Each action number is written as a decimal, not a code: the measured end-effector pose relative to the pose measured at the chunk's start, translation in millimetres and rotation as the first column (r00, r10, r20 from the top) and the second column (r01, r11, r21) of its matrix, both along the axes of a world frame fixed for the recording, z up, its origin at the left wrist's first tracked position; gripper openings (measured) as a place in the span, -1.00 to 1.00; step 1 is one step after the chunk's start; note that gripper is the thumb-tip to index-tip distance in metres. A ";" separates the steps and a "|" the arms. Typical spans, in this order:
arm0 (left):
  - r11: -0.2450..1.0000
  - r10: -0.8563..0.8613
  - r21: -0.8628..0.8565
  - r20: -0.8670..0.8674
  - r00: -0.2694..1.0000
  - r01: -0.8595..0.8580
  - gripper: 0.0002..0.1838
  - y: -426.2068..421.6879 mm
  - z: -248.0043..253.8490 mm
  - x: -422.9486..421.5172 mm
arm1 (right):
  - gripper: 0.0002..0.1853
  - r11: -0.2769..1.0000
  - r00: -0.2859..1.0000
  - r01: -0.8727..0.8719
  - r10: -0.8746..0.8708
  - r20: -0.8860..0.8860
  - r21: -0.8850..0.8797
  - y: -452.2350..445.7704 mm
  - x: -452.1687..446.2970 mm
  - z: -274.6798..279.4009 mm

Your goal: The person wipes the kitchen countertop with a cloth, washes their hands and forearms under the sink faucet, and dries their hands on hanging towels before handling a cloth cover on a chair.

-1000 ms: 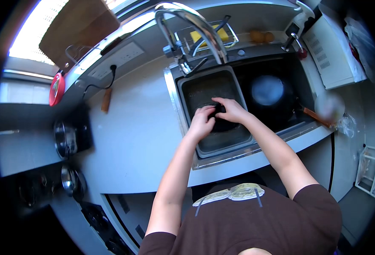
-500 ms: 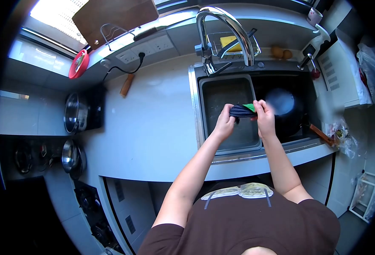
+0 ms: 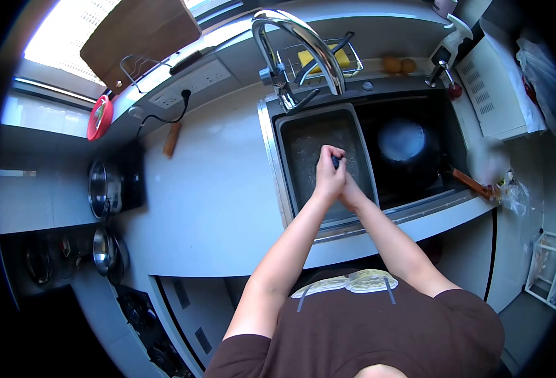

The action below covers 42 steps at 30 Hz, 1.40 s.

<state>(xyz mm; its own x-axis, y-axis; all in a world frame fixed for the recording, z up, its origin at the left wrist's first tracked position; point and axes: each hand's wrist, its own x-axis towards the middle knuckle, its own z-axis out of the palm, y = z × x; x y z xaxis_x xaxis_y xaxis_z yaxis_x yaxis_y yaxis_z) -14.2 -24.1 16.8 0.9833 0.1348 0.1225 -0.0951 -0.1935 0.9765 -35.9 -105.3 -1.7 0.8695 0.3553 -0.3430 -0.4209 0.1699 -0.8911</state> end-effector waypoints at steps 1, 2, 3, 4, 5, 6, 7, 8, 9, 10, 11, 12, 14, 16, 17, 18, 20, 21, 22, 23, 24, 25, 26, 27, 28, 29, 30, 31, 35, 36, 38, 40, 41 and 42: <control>0.980 -0.026 -0.200 -0.060 0.998 0.013 -0.78 0.2 2.7 2.4 | -0.63 0.997 0.999 0.038 -0.040 -0.033 -0.067 3.7 1.3 -1.4; 0.945 -0.024 -0.326 -0.157 0.987 -0.029 -0.79 1.7 4.7 4.0 | -0.65 0.995 0.996 0.011 -0.020 -0.086 -0.100 2.9 1.1 -2.1; 0.894 -0.036 -0.440 -0.252 0.967 -0.082 -0.81 3.2 3.8 5.5 | -0.67 0.991 0.990 -0.017 -0.001 -0.139 -0.131 1.2 1.4 0.4; 0.863 -0.024 -0.484 -0.323 0.946 -0.143 -0.80 4.2 3.1 6.9 | -0.73 0.987 0.989 -0.035 0.012 -0.147 -0.156 0.9 2.3 -12.1; 0.834 0.008 -0.512 -0.358 0.934 -0.204 -0.81 3.1 2.5 7.6 | -0.73 0.987 0.989 -0.027 0.004 -0.147 -0.159 -0.3 1.4 -16.8; 0.810 0.014 -0.536 -0.389 0.921 -0.238 -0.83 3.0 2.6 7.4 | -0.76 0.976 0.993 -0.020 -0.005 -0.119 -0.215 2.2 1.2 -13.4; 0.783 0.018 -0.558 -0.419 0.908 -0.273 -0.84 3.6 3.4 7.3 | -0.78 0.963 0.996 -0.012 -0.013 -0.091 -0.271 4.2 0.8 -10.0; 0.773 0.029 -0.560 -0.438 0.899 -0.298 -0.88 3.7 2.3 8.4 | -0.79 0.943 0.998 -0.049 0.037 -0.043 -0.329 4.0 -0.7 -6.3; 0.762 0.041 -0.561 -0.456 0.889 -0.323 -0.90 3.8 3.2 9.3 | -0.79 0.942 0.999 -0.043 0.031 -0.043 -0.333 4.3 -1.0 -4.6; 0.776 0.043 -0.535 -0.484 0.874 -0.335 -0.91 4.5 4.2 8.9 | -0.77 0.922 0.996 -0.075 0.052 -0.070 -0.379 5.5 -0.8 -2.5; 0.790 0.050 -0.506 -0.511 0.858 -0.347 -0.90 5.4 5.3 8.1 | -0.75 0.900 0.992 -0.110 0.075 -0.099 -0.423 6.5 -0.8 -1.1; 0.789 0.052 -0.505 -0.512 0.858 -0.349 -0.90 4.9 2.9 7.9 | -0.71 0.885 0.991 -0.118 0.077 -0.108 -0.450 8.1 -2.0 -5.9; 0.821 0.097 -0.430 -0.543 0.834 -0.375 -0.84 7.1 -6.5 6.4 | -0.71 0.880 0.991 -0.133 0.115 -0.066 -0.455 4.8 -5.8 -14.1; 0.838 0.111 -0.425 -0.483 0.869 -0.343 -0.78 7.6 -14.0 2.6 | -0.75 0.886 0.992 -0.074 0.114 0.060 -0.458 11.6 -13.4 -25.1; 0.875 0.117 -0.371 -0.461 0.880 -0.311 -0.76 8.5 -10.8 0.5 | -0.77 0.839 0.976 -0.157 0.213 0.049 -0.522 9.9 -11.7 -29.8; 0.929 0.189 -0.244 -0.330 0.925 -0.277 -0.72 7.1 -31.3 1.9 | -0.78 0.836 0.979 -0.188 0.200 -0.032 -0.516 11.4 -13.5 -24.5; 0.961 0.189 -0.145 -0.271 0.944 -0.234 -0.69 5.8 -25.9 -2.6 | -0.78 0.836 0.983 -0.181 0.173 -0.065 -0.518 12.9 -16.6 -28.0; 0.972 0.183 -0.097 -0.245 0.952 -0.212 -0.68 6.0 -23.4 -4.8 | -0.79 0.842 0.987 -0.147 0.161 -0.017 -0.520 16.0 -20.2 -31.3; 0.981 0.184 -0.016 -0.204 0.961 -0.191 -0.68 6.9 -21.1 -7.7 | -0.81 0.847 0.989 -0.112 0.145 0.024 -0.520 17.2 -24.4 -32.4; 0.983 0.179 0.065 -0.165 0.970 -0.171 -0.67 6.8 -18.9 -11.1 | -0.81 0.847 0.987 -0.122 0.157 0.024 -0.518 18.1 -27.8 -37.1; 0.985 0.173 0.056 -0.167 0.971 -0.166 -0.66 6.7 -17.9 -14.1 | -0.80 0.863 0.987 -0.114 0.157 0.047 -0.492 17.0 -30.4 -51.4; 0.983 0.183 0.056 -0.166 0.969 -0.176 -0.66 7.7 -13.7 -17.1 | -0.78 0.878 0.986 -0.105 0.154 0.069 -0.467 14.3 -33.1 -71.0; 0.985 0.171 0.044 -0.179 0.969 -0.166 -0.66 8.8 -7.7 -19.9 | -0.75 0.892 0.984 -0.096 0.151 0.090 -0.441 11.7 -35.5 -92.3; 0.987 0.159 0.033 -0.190 0.969 -0.156 -0.65 10.8 -4.1 -20.8 | -0.72 0.906 0.982 -0.088 0.148 0.114 -0.414 10.2 -36.2 -111.9; 0.989 0.146 0.037 -0.179 0.973 -0.142 -0.68 14.4 -7.6 -20.7 | -0.69 0.919 0.980 -0.081 0.144 0.137 -0.387 11.3 -35.8 -121.5; 0.987 0.158 0.037 -0.177 0.972 -0.153 -0.68 18.2 -11.1 -22.4 | -0.66 0.930 0.977 -0.076 0.141 0.159 -0.359 12.2 -36.0 -131.0; 0.986 0.098 -0.107 -0.258 0.961 -0.129 -0.73 22.7 -7.8 -24.8 | -0.66 0.929 0.975 -0.086 0.153 0.160 -0.360 12.5 -32.7 -98.9; 0.961 0.027 -0.252 -0.324 0.946 -0.114 -0.77 26.6 -4.4 -25.6 | -0.60 0.900 0.980 -0.174 0.199 0.021 -0.399 13.6 -25.0 -27.0; 0.917 0.054 -0.384 -0.138 0.989 -0.104 -0.81 45.0 4.5 -27.5 | -0.50 0.952 0.984 -0.148 0.168 0.055 -0.267 5.2 -12.7 26.3; 0.898 0.037 -0.430 -0.149 0.988 -0.098 -0.80 51.0 9.3 -26.3 | -0.52 0.949 0.982 -0.163 0.183 0.049 -0.269 -0.4 -5.3 20.7; 0.880 -0.005 -0.469 -0.161 0.987 -0.072 -0.74 63.5 20.4 -27.5 | -0.60 0.921 0.976 -0.192 0.216 0.033 -0.339 -5.2 6.5 24.7; 0.886 -0.014 -0.462 -0.131 0.991 -0.049 -0.67 78.2 30.4 -31.8 | -0.64 0.922 0.950 -0.124 0.218 0.225 -0.368 3.3 9.6 34.6; 0.885 -0.027 -0.465 -0.126 0.992 -0.035 -0.61 86.8 34.8 -34.9 | -0.64 0.910 0.921 -0.078 0.222 0.320 -0.407 8.5 10.8 40.1; 0.918 -0.035 -0.398 -0.102 0.994 -0.009 -0.49 99.0 38.8 -36.6 | -0.65 0.908 0.938 -0.039 0.178 0.298 -0.418 16.3 11.5 45.4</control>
